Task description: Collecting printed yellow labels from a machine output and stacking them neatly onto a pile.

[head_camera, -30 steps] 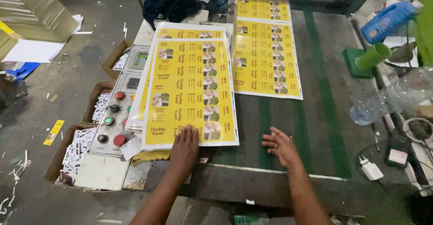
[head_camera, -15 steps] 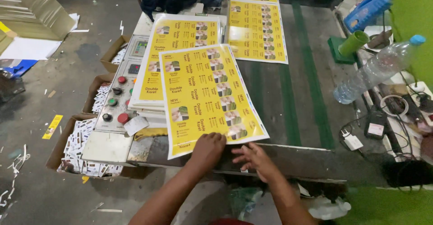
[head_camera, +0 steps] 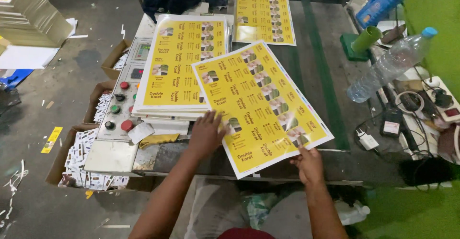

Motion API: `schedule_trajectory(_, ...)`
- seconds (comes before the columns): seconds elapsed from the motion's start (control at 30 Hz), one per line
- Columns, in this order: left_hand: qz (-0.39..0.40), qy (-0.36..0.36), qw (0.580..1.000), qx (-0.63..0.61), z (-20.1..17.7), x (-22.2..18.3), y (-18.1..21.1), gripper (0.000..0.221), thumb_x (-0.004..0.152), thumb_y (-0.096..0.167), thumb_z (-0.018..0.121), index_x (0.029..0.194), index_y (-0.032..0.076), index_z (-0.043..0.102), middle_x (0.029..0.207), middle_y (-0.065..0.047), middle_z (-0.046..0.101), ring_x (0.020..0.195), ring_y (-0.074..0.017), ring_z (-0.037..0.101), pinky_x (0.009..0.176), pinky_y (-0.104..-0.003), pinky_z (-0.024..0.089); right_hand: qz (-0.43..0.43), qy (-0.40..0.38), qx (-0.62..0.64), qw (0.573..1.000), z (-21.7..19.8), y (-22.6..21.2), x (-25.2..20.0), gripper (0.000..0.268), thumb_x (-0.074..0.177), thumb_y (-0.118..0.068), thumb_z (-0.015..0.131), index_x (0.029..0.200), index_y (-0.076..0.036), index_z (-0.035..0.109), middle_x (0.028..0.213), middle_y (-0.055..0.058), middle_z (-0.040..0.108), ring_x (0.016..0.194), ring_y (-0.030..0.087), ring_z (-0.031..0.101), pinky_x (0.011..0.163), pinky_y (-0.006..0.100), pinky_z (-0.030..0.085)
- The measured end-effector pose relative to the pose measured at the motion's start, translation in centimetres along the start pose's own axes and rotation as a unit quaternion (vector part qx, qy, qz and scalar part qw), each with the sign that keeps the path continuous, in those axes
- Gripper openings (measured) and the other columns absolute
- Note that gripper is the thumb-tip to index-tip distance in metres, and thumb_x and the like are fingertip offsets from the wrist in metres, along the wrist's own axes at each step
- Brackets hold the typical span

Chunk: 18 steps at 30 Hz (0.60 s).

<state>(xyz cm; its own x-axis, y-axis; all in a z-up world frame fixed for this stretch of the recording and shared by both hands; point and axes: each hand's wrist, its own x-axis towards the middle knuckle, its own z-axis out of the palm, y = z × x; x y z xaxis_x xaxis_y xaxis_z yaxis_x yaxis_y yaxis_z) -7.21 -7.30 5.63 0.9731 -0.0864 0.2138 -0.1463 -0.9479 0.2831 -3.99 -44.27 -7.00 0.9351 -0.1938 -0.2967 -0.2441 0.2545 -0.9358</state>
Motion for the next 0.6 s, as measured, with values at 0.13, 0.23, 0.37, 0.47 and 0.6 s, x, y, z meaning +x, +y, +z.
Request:
schedule_trajectory(0.13,-0.078,-0.054,0.995,-0.007,1.5,1.4,-2.9,0.067,0.106,0.047,0.053,0.149,-0.005,0.049,0.155,-0.030,0.045,0.149,-0.0442,0.038,0.121,-0.055,0.028,0.001,0.026,0.012,1.000,-3.9,3.7,3.6,0.029,0.102,-0.017,0.066,0.126,-0.003,0.060,0.092,0.009,0.066,0.067,0.020,0.069,0.050,0.034,0.062)
schedule_trajectory(0.23,-0.084,-0.089,0.990,0.072,4.1,1.4,-4.4,0.073,0.104,0.055,0.049,0.150,-0.001,0.048,0.160,-0.025,0.041,0.150,-0.0405,0.037,0.117,-0.051,0.035,0.058,0.022,0.002,0.998,-4.0,5.1,3.8,0.025,0.095,-0.011,0.071,0.117,-0.002,0.064,0.087,0.012,0.067,0.065,0.025,0.071,0.050,0.039,0.062)
schedule_trajectory(0.37,-0.085,-0.079,0.988,0.100,5.5,2.0,-6.2,0.074,0.101,0.052,0.053,0.154,0.001,0.043,0.159,-0.023,0.043,0.150,-0.0390,0.037,0.121,-0.055,0.025,0.090,-0.002,0.020,0.996,-0.6,3.4,1.7,0.020,0.096,-0.010,0.070,0.109,0.002,0.061,0.081,0.015,0.068,0.066,0.025,0.073,0.049,0.034,0.058)
schedule_trajectory(0.47,-0.102,-0.058,0.988,0.104,5.2,2.6,-6.9,0.077,0.101,0.048,0.055,0.159,0.002,0.035,0.161,-0.022,0.038,0.153,-0.0388,0.030,0.123,-0.056,0.018,0.108,-0.036,0.023,0.993,1.6,2.9,1.6,0.018,0.098,-0.012,0.068,0.108,0.001,0.060,0.081,0.014,0.070,0.069,0.025,0.076,0.050,0.029,0.057)
schedule_trajectory(0.6,-0.098,-0.059,0.990,0.087,7.1,2.5,-8.6,0.087,0.099,0.056,0.057,0.161,0.000,0.030,0.167,-0.025,0.028,0.156,-0.0423,0.023,0.125,-0.060,0.017,0.135,-0.069,0.009,0.988,3.1,4.0,2.2,0.020,0.099,-0.013,0.068,0.112,-0.001,0.061,0.084,0.018,0.074,0.075,0.028,0.078,0.052,0.031,0.057)
